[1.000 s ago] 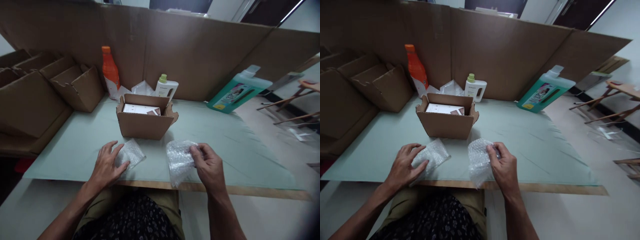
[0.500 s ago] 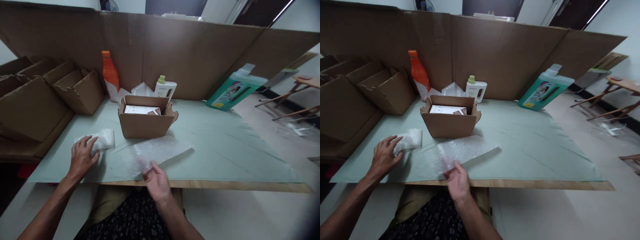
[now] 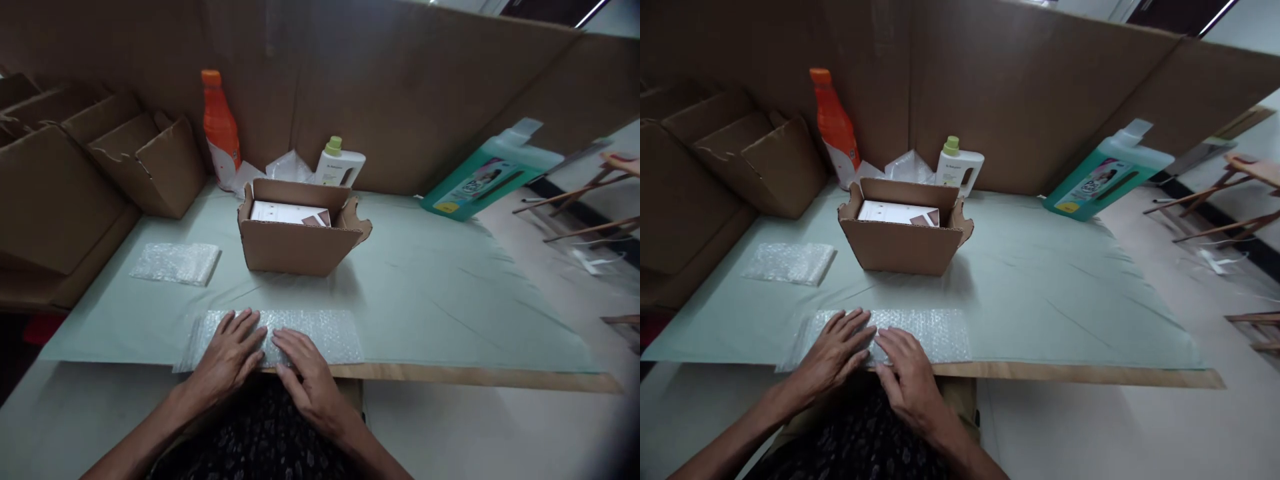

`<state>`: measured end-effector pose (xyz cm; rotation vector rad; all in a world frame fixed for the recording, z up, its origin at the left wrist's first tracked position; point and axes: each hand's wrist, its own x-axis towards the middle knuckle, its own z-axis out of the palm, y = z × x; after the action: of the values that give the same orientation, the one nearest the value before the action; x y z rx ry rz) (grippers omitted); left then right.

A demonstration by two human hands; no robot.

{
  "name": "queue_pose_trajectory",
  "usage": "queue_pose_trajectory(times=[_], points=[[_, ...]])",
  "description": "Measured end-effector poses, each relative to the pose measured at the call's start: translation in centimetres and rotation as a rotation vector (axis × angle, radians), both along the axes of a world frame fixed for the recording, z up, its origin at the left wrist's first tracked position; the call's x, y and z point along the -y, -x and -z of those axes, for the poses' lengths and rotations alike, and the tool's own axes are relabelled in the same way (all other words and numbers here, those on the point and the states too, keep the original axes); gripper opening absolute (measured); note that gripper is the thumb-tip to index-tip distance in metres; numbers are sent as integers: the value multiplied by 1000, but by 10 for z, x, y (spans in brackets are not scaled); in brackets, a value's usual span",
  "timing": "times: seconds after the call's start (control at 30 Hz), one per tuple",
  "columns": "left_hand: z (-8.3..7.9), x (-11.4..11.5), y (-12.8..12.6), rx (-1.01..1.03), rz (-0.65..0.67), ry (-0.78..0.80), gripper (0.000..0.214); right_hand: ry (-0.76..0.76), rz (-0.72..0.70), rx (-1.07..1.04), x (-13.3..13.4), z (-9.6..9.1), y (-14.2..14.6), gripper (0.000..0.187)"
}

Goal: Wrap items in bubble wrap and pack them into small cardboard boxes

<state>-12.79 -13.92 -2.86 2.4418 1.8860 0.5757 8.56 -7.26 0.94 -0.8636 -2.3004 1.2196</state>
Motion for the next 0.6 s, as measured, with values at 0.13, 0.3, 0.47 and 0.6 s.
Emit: queue_pose_trajectory(times=[0.13,0.3,0.47,0.6], points=[[14,11,32,-159,18,57,53,-433,-88,213,-13,38,-20,51],[16,38,69,-152,-280,8,48,-676,283,369,-51,50,-99,37],[14,45,54,-58,-583,-58,41,-724,509,421,-66,47,-112,36],[9,39,37,68,-566,-128,18,-660,442,254,-60,49,-85,19]])
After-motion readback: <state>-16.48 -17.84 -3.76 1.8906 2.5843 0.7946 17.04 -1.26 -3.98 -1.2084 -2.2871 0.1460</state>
